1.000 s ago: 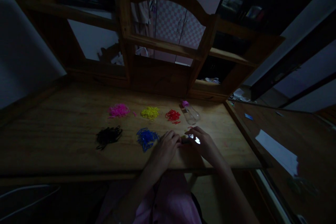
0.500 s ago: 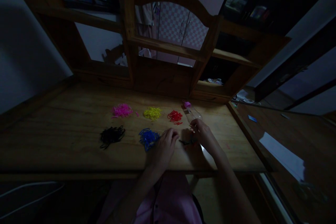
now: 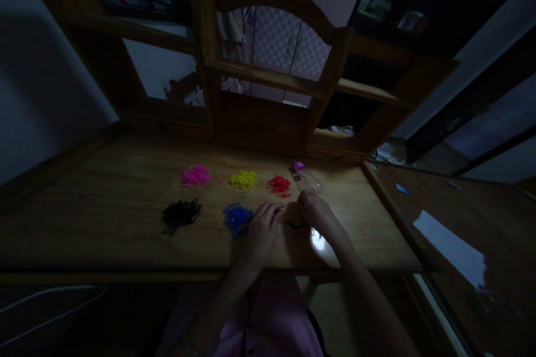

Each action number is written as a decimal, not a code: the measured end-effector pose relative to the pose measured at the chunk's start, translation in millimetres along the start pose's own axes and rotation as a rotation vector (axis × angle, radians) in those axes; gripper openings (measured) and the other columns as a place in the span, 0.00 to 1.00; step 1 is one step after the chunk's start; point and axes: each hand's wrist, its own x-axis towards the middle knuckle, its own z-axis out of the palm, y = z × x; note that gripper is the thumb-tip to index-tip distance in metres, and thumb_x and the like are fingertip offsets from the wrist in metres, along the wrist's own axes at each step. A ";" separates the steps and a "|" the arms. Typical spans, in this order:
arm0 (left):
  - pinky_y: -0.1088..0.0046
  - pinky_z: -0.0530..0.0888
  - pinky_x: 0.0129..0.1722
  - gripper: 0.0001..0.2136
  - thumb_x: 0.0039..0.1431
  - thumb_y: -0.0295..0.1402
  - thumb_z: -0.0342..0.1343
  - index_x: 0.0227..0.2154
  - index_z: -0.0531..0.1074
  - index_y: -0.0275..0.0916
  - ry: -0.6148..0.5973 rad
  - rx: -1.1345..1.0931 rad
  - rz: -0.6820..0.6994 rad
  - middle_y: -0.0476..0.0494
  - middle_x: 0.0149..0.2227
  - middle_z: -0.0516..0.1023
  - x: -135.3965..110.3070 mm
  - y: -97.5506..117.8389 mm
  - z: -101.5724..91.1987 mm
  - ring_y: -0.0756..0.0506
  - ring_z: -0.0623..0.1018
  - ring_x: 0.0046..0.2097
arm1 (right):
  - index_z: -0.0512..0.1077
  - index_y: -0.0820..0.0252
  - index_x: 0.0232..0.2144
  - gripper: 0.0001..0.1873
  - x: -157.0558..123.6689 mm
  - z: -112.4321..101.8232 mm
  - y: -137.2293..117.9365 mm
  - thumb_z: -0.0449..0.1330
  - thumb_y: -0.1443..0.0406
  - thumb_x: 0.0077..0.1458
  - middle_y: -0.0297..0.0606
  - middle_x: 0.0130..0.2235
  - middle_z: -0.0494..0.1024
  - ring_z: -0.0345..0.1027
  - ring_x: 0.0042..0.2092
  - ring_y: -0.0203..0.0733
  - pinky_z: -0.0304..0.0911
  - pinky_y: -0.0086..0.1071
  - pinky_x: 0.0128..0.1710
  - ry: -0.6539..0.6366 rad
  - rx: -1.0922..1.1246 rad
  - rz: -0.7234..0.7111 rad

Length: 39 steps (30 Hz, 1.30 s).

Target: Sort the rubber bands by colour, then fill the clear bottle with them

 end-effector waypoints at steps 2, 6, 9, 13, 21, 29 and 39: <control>0.67 0.71 0.49 0.09 0.65 0.30 0.48 0.42 0.72 0.41 0.030 -0.008 -0.009 0.45 0.43 0.76 0.3 -0.3 -0.9 0.46 0.75 0.46 | 0.72 0.61 0.35 0.11 4.8 -3.8 -0.6 0.52 0.75 0.52 0.45 0.35 0.76 0.69 0.36 0.44 0.61 0.33 0.34 -0.005 0.041 -0.021; 0.68 0.72 0.48 0.10 0.65 0.31 0.47 0.43 0.72 0.41 0.061 -0.012 -0.023 0.44 0.43 0.76 -5.6 4.1 -4.9 0.46 0.75 0.46 | 0.73 0.61 0.41 0.12 24.5 -11.6 -6.2 0.53 0.66 0.57 0.42 0.37 0.76 0.68 0.34 0.40 0.62 0.31 0.33 0.028 0.297 -0.035; 0.69 0.72 0.46 0.10 0.65 0.32 0.47 0.43 0.73 0.43 0.077 0.020 -0.018 0.45 0.42 0.76 -13.3 8.6 -13.8 0.46 0.76 0.44 | 0.75 0.63 0.40 0.14 46.0 -11.4 -17.8 0.55 0.61 0.56 0.41 0.35 0.77 0.67 0.30 0.36 0.61 0.27 0.28 0.012 0.461 0.027; 0.69 0.72 0.46 0.09 0.64 0.33 0.49 0.41 0.74 0.43 0.090 0.145 0.016 0.45 0.41 0.77 -1.2 0.9 -43.7 0.46 0.76 0.44 | 0.77 0.65 0.38 0.14 80.8 9.0 -40.8 0.58 0.61 0.55 0.39 0.33 0.78 0.69 0.31 0.36 0.60 0.25 0.28 -0.011 0.486 0.050; 0.64 0.72 0.46 0.11 0.60 0.30 0.49 0.40 0.75 0.37 -0.007 0.501 0.091 0.39 0.41 0.79 89.8 -59.8 -105.8 0.41 0.77 0.43 | 0.78 0.61 0.34 0.08 120.4 48.5 -76.9 0.62 0.65 0.52 0.37 0.34 0.81 0.74 0.34 0.39 0.64 0.26 0.32 0.027 0.462 0.015; 0.62 0.72 0.47 0.11 0.60 0.30 0.49 0.41 0.74 0.38 -0.030 0.458 0.113 0.40 0.42 0.78 71.6 -56.8 -104.4 0.42 0.76 0.44 | 0.75 0.63 0.37 0.18 61.4 -23.3 -29.7 0.51 0.57 0.60 0.42 0.36 0.80 0.74 0.32 0.39 0.64 0.28 0.32 0.271 0.487 0.051; 0.68 0.70 0.48 0.08 0.57 0.27 0.55 0.40 0.73 0.41 -0.443 0.168 0.177 0.44 0.42 0.74 23.9 0.3 -19.6 0.44 0.73 0.47 | 0.76 0.62 0.37 0.21 -42.4 -49.9 34.2 0.56 0.50 0.56 0.43 0.35 0.78 0.70 0.32 0.40 0.58 0.28 0.25 0.493 0.535 0.323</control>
